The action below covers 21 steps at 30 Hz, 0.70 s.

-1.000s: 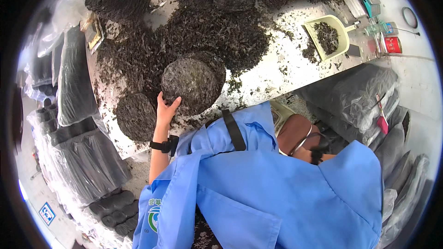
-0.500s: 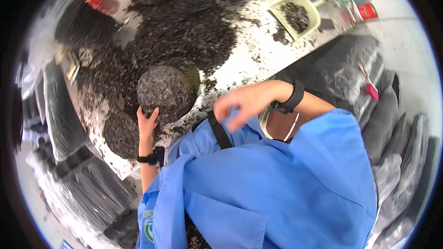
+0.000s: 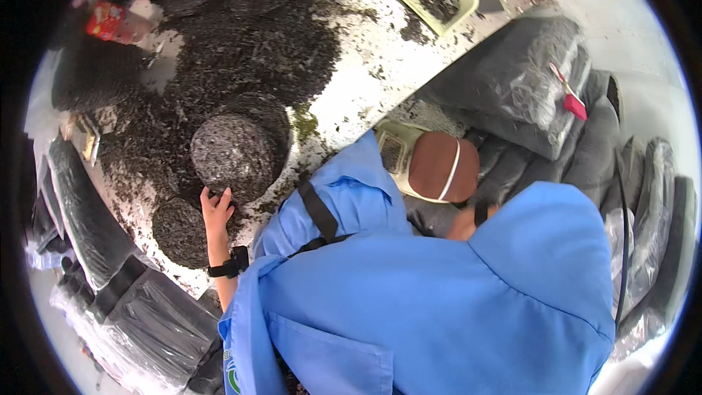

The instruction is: The person repeatedly picks up dark, compressed circular discs from a table, places them into clear plastic bags, and then removes them to place them back on the table. This cycle of bagging and unbagging is performed multiple times with different discs.

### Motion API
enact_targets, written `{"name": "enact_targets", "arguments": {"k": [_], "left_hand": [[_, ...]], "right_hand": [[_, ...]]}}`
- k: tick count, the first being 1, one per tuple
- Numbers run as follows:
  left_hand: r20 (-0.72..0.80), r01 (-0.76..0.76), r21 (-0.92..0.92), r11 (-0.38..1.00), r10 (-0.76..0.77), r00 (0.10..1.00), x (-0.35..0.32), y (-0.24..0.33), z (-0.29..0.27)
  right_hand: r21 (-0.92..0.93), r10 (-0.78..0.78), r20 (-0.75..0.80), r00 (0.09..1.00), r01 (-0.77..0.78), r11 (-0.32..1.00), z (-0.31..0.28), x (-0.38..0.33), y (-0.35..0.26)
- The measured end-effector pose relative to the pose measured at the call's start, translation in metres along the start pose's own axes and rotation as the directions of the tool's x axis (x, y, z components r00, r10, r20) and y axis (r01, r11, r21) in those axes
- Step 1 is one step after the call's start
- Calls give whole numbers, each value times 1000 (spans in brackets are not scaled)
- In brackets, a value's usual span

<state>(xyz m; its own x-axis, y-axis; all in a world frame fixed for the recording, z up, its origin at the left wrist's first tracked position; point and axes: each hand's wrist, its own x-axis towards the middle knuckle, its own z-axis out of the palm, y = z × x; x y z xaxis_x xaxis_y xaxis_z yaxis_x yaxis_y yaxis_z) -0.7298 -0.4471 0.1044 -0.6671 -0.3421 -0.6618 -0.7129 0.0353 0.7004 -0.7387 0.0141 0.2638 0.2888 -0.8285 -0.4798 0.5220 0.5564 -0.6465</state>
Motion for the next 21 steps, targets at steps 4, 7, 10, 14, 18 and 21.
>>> {"name": "enact_targets", "arguments": {"k": [4, 7, 10, 14, 18, 21], "left_hand": [[-4, -29, -5, 1000, 29, 1000, 5, 7, -3], [-10, -46, -10, 999, 46, 999, 6, -8, -4], [0, -97, -80, 992, 97, 995, 3, -9, 6], [-26, -50, 21, 999, 50, 998, 2, 1, 8], [-32, -123, -83, 989, 121, 992, 21, -37, 5], [-35, -130, -33, 991, 129, 991, 5, -7, 14]], "right_hand": [[-19, -15, -59, 998, 14, 1000, 13, -1, 14], [-45, -9, -68, 998, 6, 999, 15, -8, 24], [-34, -13, -156, 988, 8, 999, 16, -11, 25], [-53, -22, -197, 980, 12, 999, 10, -8, 20], [-86, 33, -83, 996, -40, 995, 14, -10, 33], [-77, 61, -62, 996, -66, 995, 6, -9, 38]]}}
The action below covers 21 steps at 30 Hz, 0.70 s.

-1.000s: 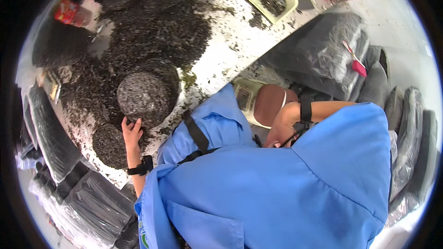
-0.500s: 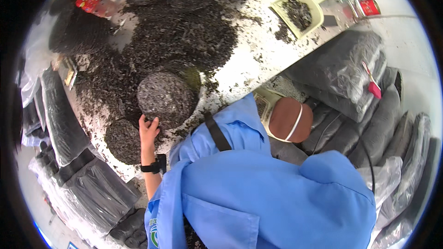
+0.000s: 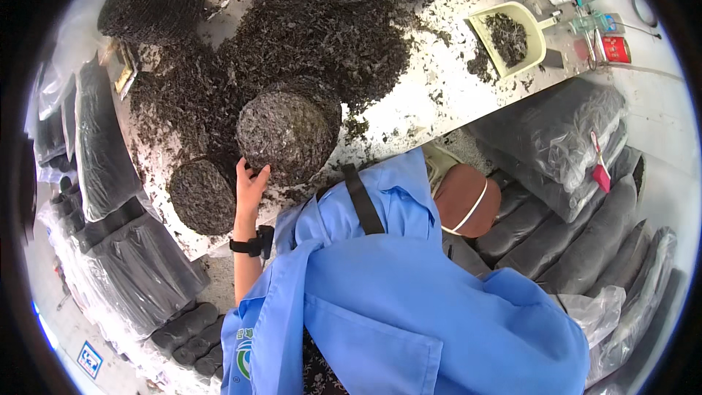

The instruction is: The person repeatedly picks up dark, compressed circular discs from a table, places them into clear plastic bags, and then removes them to place them back on the table. This cycle of bagging and unbagging is performed multiple times with different discs.

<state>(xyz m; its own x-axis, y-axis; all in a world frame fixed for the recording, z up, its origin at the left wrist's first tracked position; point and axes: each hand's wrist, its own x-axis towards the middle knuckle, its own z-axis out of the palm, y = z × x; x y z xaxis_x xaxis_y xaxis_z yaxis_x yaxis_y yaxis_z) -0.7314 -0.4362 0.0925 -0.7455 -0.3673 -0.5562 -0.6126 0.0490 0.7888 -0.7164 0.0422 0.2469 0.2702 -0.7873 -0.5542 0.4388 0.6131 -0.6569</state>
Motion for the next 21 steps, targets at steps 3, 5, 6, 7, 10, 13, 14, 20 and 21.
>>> {"name": "enact_targets", "arguments": {"k": [3, 5, 6, 7, 10, 13, 14, 20, 21], "left_hand": [[21, 43, -38, 998, -42, 999, -2, 4, 1], [-26, 59, 33, 998, -58, 998, 4, -2, 2], [-6, 31, -66, 997, -31, 999, 2, 2, 3], [10, 4, -166, 986, -3, 1000, 1, 4, 4], [-68, 46, -102, 994, -53, 996, 2, 5, 2], [-58, 123, -31, 992, -124, 991, 1, 28, 4], [-77, 80, -51, 995, -84, 994, 1, 25, 1], [186, 11, -702, 712, 168, 968, -28, 79, -2], [263, 59, -818, 572, 281, 923, -35, 83, 2]], "right_hand": [[4, 20, 54, 998, -21, 1000, 4, 3, 8], [-5, 37, 118, 992, -37, 999, -2, 7, 18], [-13, 38, 160, 986, -37, 999, -5, 13, 23], [-81, 29, 173, 985, -15, 997, -19, 17, 27], [-818, -248, -574, 780, -537, 204, -91, 30, -52], [-853, -623, -494, 606, -478, 210, -122, 117, -134], [-903, -678, -371, 634, -418, 104, -121, 144, -157], [-927, -783, -374, 496, -217, 305, -137, 224, -164], [-919, -806, -394, 442, -184, 348, -137, 226, -169]]}}
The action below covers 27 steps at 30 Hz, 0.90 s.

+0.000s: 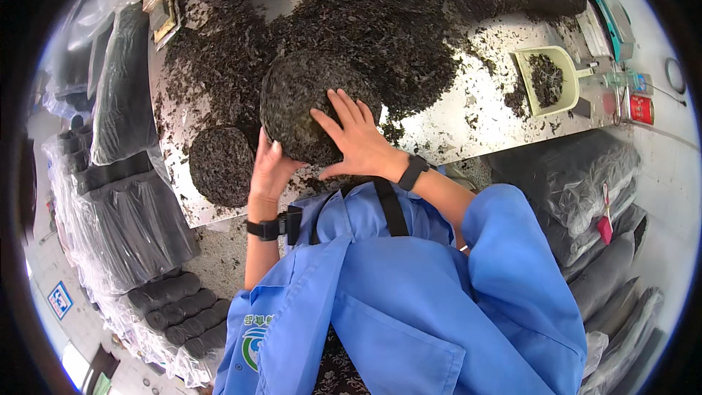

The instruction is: The person repeatedly picks up dark, compressed circular discs from a table, places them into clear plastic bags, and then removes them to place them back on the table. This cycle of bagging and unbagging is performed multiple times with different discs.

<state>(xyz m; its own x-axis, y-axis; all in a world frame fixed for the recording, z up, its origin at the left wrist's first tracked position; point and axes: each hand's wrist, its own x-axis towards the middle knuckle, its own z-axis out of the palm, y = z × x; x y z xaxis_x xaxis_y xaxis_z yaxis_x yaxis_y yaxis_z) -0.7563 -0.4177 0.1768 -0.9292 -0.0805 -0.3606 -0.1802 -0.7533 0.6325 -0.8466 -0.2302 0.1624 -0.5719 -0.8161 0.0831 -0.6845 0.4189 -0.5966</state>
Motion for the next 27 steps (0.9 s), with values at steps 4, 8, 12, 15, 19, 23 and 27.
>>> {"name": "enact_targets", "arguments": {"k": [4, 8, 12, 15, 19, 23, 27], "left_hand": [[-4, -38, -112, 993, 38, 999, 5, -34, -4], [-25, -45, -16, 999, 45, 999, 12, -25, 9], [-25, -97, 67, 993, 99, 995, 9, -19, 22], [-52, -92, 90, 992, 96, 994, 10, -24, 20], [-105, -72, -56, 996, 66, 992, 5, -7, 14], [-167, -97, -147, 984, 72, 983, -8, 6, -3], [-151, -130, -224, 966, 98, 984, -28, 11, -16]], "right_hand": [[185, 49, -68, 996, -36, 982, -13, 8, -4], [352, 35, 63, 997, -55, 934, -44, 9, 9], [378, 17, 176, 984, -84, 922, -53, 13, 15], [381, 14, 27, 1000, -23, 924, -50, 14, 11], [611, 537, -148, 830, -351, 710, -63, 1, 11], [916, 734, -384, 560, 128, 381, -85, -15, 37], [918, 766, -392, 510, 170, 357, -95, -26, 51]]}}
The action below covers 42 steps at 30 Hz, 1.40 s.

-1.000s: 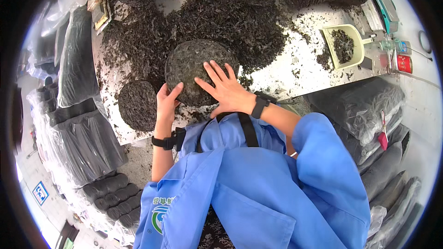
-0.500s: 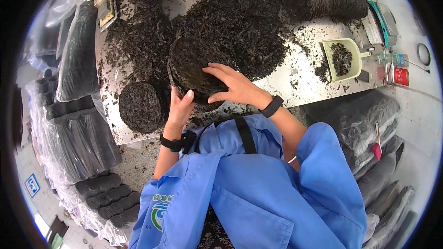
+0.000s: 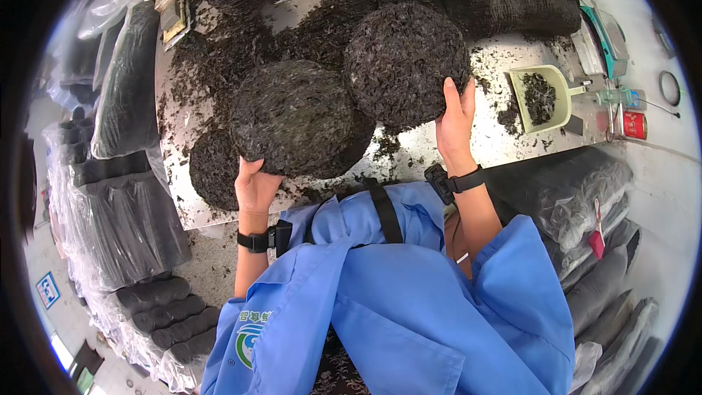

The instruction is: The person repeatedly picks up dark, compressed circular discs from a table, places them into clear plastic bags, and then removes them to place them back on the table. This cycle of bagging and unbagging is performed multiple times with different discs.

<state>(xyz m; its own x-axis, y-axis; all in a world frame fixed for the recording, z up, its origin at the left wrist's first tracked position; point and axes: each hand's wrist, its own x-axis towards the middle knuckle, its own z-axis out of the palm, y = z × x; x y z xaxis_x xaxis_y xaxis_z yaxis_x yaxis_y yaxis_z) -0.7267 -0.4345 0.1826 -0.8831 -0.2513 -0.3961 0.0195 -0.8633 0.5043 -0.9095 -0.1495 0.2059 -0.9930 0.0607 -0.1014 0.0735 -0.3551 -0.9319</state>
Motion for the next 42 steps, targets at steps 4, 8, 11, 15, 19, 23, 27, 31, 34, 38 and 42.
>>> {"name": "enact_targets", "arguments": {"k": [4, 8, 11, 15, 19, 23, 27, 31, 34, 38, 42], "left_hand": [[37, -30, 83, 996, 27, 999, -13, 2, 12], [144, -105, 202, 974, 76, 987, -11, -14, 40], [198, -41, 165, 985, 8, 980, -1, -26, 49], [100, -16, 80, 997, 8, 995, 7, -26, 31], [18, -83, 41, 996, 83, 996, -3, -7, 18], [11, -147, 11, 989, 147, 989, -16, 7, 0], [10, -319, 73, 945, 319, 948, -28, 12, 7], [-104, -274, -59, 960, 267, 958, -27, 17, 4], [-142, -510, 220, 832, 544, 827, -38, 23, 15], [473, -544, 828, -137, 692, 545, -47, 30, 29], [617, -692, 695, -195, 655, 435, -52, 20, 68]], "right_hand": [[-585, -449, 133, 883, 436, 684, 12, -7, -8], [-578, 21, 768, 640, 680, 451, 53, -42, -20], [-349, -201, 855, 478, 817, 459, 88, -70, 2], [-555, -92, 694, 714, 612, 564, 77, -50, 9], [-571, -354, 366, 861, 508, 645, 52, -20, -12], [-344, -279, 198, 940, 333, 878, 38, -5, -29], [-227, -234, 130, 964, 258, 939, 27, 0, -11], [-46, -126, 79, 989, 130, 990, 28, -3, -9], [-86, -92, 54, 994, 97, 992, 21, 4, -1], [-53, 78, 139, 987, -71, 996, 26, -6, -4], [-59, 136, 249, 959, -125, 990, 44, -23, 9]]}}
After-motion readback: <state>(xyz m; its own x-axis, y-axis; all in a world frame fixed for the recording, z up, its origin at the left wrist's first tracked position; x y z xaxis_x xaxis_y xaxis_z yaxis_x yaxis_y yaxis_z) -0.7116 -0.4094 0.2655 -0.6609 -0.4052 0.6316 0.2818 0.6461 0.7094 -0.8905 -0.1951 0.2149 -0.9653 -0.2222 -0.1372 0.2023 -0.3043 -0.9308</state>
